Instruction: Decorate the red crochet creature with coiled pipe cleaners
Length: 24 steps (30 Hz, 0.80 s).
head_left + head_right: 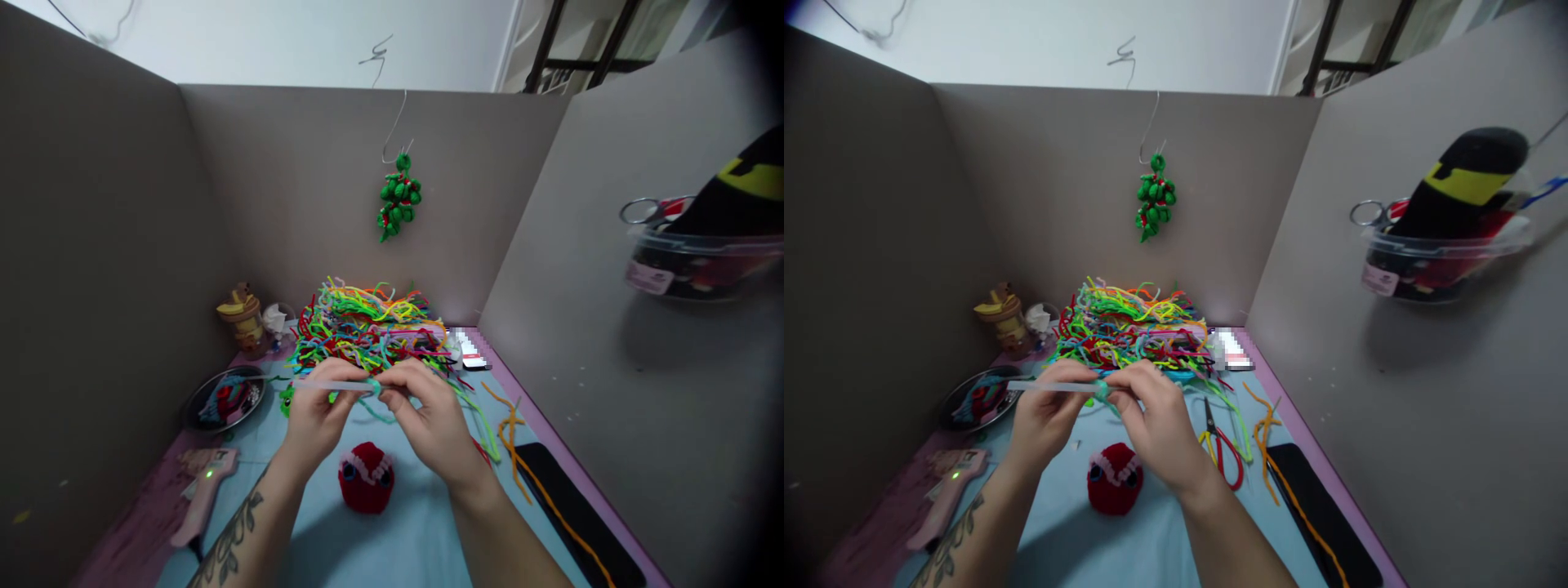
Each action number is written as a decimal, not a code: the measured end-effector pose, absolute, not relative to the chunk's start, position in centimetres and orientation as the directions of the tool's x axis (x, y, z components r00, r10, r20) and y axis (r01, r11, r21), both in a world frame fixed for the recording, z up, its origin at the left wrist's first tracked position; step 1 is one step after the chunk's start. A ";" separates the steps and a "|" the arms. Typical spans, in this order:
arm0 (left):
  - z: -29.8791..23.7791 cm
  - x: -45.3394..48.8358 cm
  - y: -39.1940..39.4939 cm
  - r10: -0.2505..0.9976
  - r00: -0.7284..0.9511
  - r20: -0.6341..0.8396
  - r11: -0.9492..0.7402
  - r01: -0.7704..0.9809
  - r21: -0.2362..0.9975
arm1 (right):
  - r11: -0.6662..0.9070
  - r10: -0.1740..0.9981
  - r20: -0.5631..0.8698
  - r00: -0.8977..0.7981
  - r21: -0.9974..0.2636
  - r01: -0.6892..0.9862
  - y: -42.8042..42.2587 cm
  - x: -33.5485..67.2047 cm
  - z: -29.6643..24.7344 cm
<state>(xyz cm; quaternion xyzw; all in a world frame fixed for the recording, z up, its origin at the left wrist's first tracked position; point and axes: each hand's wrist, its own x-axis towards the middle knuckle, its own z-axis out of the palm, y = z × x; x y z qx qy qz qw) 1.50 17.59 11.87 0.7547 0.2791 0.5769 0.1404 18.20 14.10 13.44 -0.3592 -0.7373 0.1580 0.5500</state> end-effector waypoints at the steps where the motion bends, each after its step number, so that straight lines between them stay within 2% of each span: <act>1: 11.9 1.5 17.6 0.580 0.172 0.797 -0.806 0.268 0.529 | 0.688 0.708 0.693 -0.136 -0.632 0.357 14.1 18.2 13.5; 7: 11.9 2.0 17.6 0.639 0.126 0.759 -0.743 0.359 0.565 | 0.680 0.711 0.694 -0.112 -0.639 0.359 14.5 17.8 13.1; 14: 12.2 2.3 17.5 0.719 0.148 0.679 -0.681 0.343 0.647 | 0.635 0.740 0.672 -0.031 -0.681 0.365 15.2 17.3 12.6; 19: 12.2 2.4 17.2 0.838 0.159 0.522 -0.544 0.192 0.817 | 0.657 0.666 0.746 0.023 -0.601 0.455 15.1 16.9 12.4; 24: 11.9 3.2 17.0 0.951 0.109 0.290 -0.282 -0.080 0.956 | 0.670 0.541 0.840 0.040 -0.459 0.583 15.2 16.7 11.6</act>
